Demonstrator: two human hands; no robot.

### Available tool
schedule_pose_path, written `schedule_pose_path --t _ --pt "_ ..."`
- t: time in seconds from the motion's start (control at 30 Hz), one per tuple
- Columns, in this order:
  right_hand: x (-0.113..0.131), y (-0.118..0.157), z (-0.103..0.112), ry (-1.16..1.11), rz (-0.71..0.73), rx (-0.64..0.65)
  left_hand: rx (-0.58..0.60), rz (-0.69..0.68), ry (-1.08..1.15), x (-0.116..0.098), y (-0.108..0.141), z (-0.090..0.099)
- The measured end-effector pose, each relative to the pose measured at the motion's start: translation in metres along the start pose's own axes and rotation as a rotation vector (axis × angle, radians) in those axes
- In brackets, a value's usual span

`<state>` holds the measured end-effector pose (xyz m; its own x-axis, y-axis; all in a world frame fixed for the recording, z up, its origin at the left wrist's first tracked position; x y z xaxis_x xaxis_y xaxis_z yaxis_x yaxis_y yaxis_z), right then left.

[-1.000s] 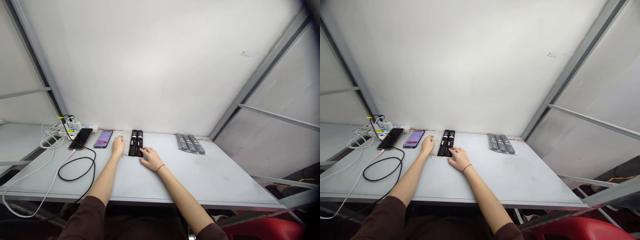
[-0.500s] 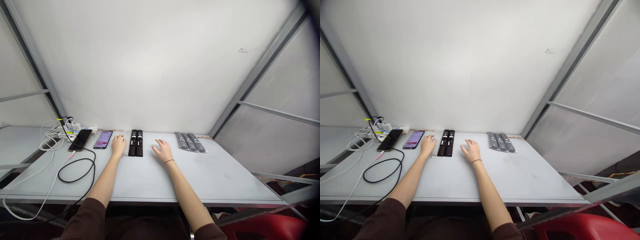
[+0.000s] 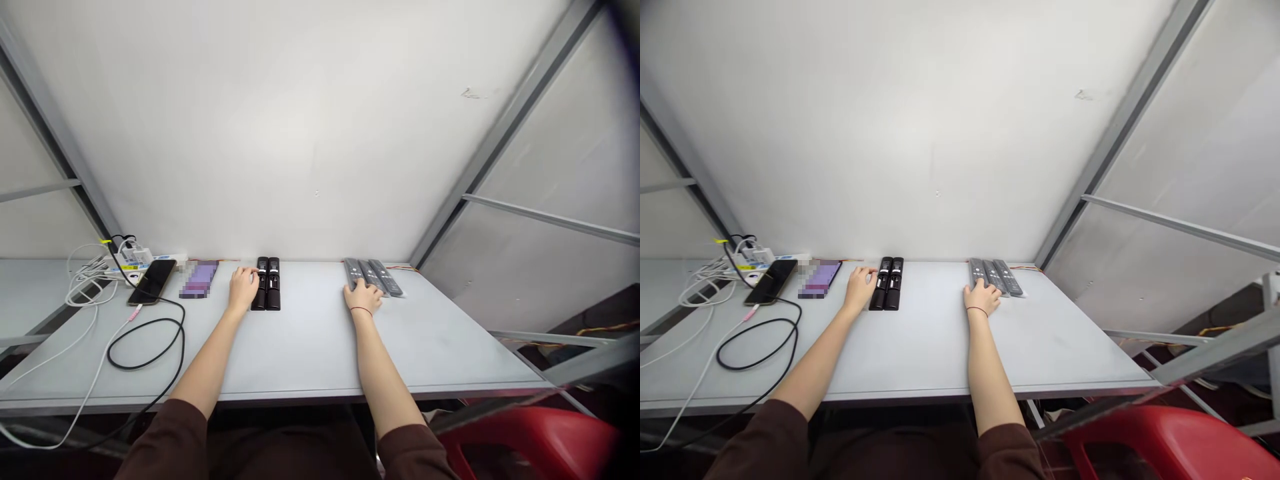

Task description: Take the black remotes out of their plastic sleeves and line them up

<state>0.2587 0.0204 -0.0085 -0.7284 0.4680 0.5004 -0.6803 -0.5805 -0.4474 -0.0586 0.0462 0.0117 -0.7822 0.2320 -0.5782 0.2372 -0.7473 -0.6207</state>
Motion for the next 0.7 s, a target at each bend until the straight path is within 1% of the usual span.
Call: schedule_pose_path --t 0.07,0.1,0.17,0.23,0.3,0.43,0.5,0.57,0.63,0.7 --pt "0.001 0.0 0.001 -0.046 -0.003 0.02 0.001 -0.055 0.045 -0.005 0.002 -0.002" --pt "0.001 0.0 0.002 -0.131 -0.038 0.044 0.004 -0.077 0.065 -0.008 0.003 -0.002" --pt "0.003 0.0 0.001 -0.386 -0.177 0.116 0.02 -0.111 0.098 -0.013 0.006 -0.003" --pt "0.007 0.003 -0.002 -0.627 -0.331 0.217 0.036 -0.133 0.124 -0.017 0.008 -0.003" --pt "0.012 0.006 -0.004 -0.735 -0.408 0.329 0.048 -0.148 0.145 -0.02 0.009 -0.003" --pt "0.025 0.014 -0.004 -0.925 -0.447 0.622 0.083 -0.149 0.176 -0.024 0.012 -0.004" --pt "0.032 0.02 -0.001 -1.027 -0.463 0.771 0.111 -0.144 0.199 -0.027 0.014 -0.005" --pt "0.04 0.028 0.004 -1.1 -0.469 0.892 0.151 -0.129 0.246 -0.031 0.018 -0.008" --pt "0.051 0.04 0.009 -1.153 -0.448 0.991 0.203 -0.084 0.332 -0.036 0.023 -0.012" --pt "0.062 0.055 0.013 -1.196 -0.4 1.088 0.286 0.01 0.468 -0.042 0.028 -0.018"
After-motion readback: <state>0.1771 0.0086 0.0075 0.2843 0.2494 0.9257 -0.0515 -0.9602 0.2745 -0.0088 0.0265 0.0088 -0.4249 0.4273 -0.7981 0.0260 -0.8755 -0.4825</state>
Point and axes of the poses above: each hand's wrist, its own y-axis away from the middle knuckle, its own z-axis out of the back of the hand, x = y × z, the point moved 2 cm from there along -y, towards the middle knuckle, and after that the axes turned 14 degrees about -x, right-handed, at the moved point
